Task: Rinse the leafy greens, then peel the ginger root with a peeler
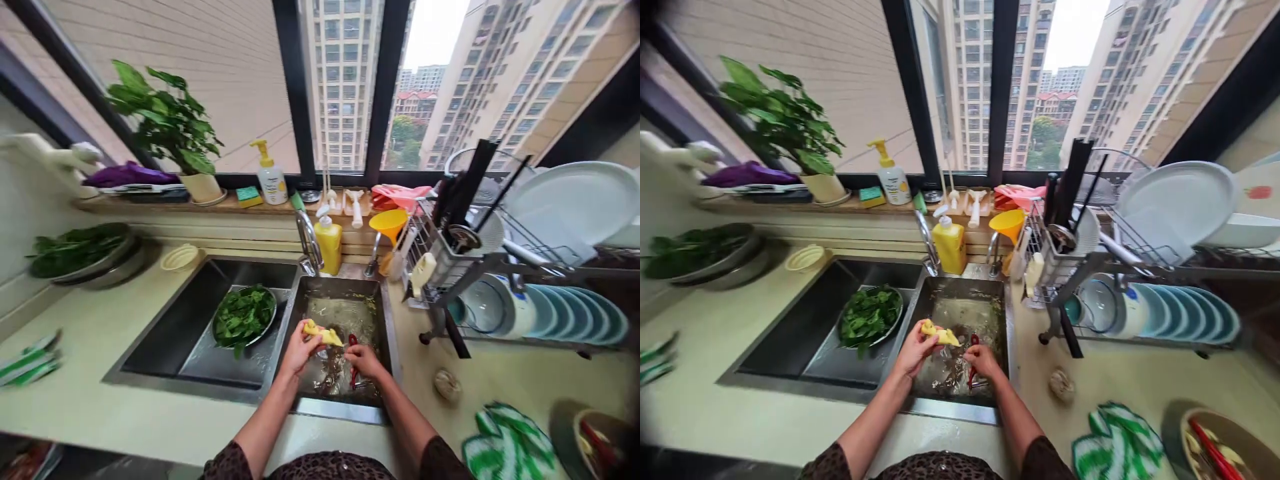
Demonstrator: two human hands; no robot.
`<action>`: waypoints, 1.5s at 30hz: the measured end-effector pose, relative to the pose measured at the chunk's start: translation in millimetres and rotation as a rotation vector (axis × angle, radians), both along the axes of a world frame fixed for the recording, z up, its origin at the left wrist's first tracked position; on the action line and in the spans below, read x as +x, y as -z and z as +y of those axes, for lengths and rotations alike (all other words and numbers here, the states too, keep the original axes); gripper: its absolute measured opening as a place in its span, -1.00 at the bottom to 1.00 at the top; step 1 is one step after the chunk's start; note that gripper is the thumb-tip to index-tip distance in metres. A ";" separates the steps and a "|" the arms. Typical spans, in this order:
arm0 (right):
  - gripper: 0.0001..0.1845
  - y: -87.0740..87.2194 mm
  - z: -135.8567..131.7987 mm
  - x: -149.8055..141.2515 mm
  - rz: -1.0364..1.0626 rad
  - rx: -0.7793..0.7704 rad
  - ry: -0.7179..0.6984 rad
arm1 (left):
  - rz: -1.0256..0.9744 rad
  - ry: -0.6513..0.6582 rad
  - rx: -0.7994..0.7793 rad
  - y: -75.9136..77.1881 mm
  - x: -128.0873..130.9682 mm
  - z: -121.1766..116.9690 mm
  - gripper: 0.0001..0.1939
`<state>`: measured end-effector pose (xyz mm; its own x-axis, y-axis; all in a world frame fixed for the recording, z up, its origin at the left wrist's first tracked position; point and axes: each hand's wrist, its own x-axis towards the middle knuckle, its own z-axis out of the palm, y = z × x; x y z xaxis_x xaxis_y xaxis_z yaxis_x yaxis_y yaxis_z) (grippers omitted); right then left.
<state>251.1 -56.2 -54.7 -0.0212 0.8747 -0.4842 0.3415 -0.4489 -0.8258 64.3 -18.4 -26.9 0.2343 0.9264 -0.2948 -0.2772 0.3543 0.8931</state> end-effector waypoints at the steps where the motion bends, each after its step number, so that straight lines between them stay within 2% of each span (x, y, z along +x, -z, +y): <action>1: -0.59 -6.7 0.2 -1.5 0.108 -0.010 0.014 | -0.049 0.011 0.019 -6.8 -1.1 -4.5 -0.50; 3: -0.49 -26.5 -0.8 -4.6 0.332 -0.043 0.064 | -0.097 0.043 0.096 -19.7 -4.5 -12.3 -0.56; 5: -0.49 -50.4 -1.8 -7.7 0.518 -0.057 0.048 | -0.085 0.086 0.187 -31.5 -8.9 -17.7 -0.62; 8: -0.60 -79.8 -1.9 -12.1 0.588 -0.021 -0.002 | -0.021 0.156 0.302 -46.6 -15.1 -21.3 -0.71; 10: -0.66 -90.1 -1.4 -14.5 0.577 0.023 -0.019 | 0.011 0.193 0.351 -54.6 -18.2 -21.8 -0.73; 15: -0.71 -93.1 -2.3 -19.6 0.540 0.083 -0.038 | 0.063 0.234 0.397 -65.4 -22.5 -22.0 -0.74; 21: -0.69 -94.4 -6.4 -26.8 0.515 0.122 0.016 | -0.006 0.210 0.387 -64.0 -23.2 -22.7 -0.74; 24: -0.67 -98.6 -7.2 -26.9 0.530 0.130 -0.006 | -0.045 0.176 0.368 -64.4 -22.7 -21.6 -0.73; 33: -0.69 -107.7 -4.8 -23.9 0.460 0.173 -0.080 | -0.015 0.224 0.365 -67.5 -23.7 -19.6 -0.73; 37: -0.69 -101.9 -3.6 -28.1 0.423 0.206 -0.044 | -0.056 0.209 0.371 -62.7 -24.7 -19.2 -0.75; 39: -0.70 -90.0 0.0 -30.7 0.441 0.181 -0.025 | -0.058 0.186 0.363 -57.8 -24.9 -19.0 -0.74; 41: -0.72 -69.8 5.5 -31.3 0.427 0.145 -0.019 | -0.019 0.173 0.357 -50.9 -24.7 -19.6 -0.74; 43: -0.76 -43.4 9.8 -28.4 0.240 0.123 -0.020 | 0.026 0.152 0.361 -43.0 -24.4 -21.2 -0.74; 45: -0.81 -15.6 9.8 -22.7 -0.180 0.123 -0.019 | 0.036 0.114 0.368 -35.9 -24.6 -23.3 -0.75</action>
<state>228.5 -46.4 -39.2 0.0392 0.9277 -0.3711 0.4961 -0.3405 -0.7988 39.7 -41.7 9.0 0.3370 0.9405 0.0427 -0.2207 0.0348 0.9747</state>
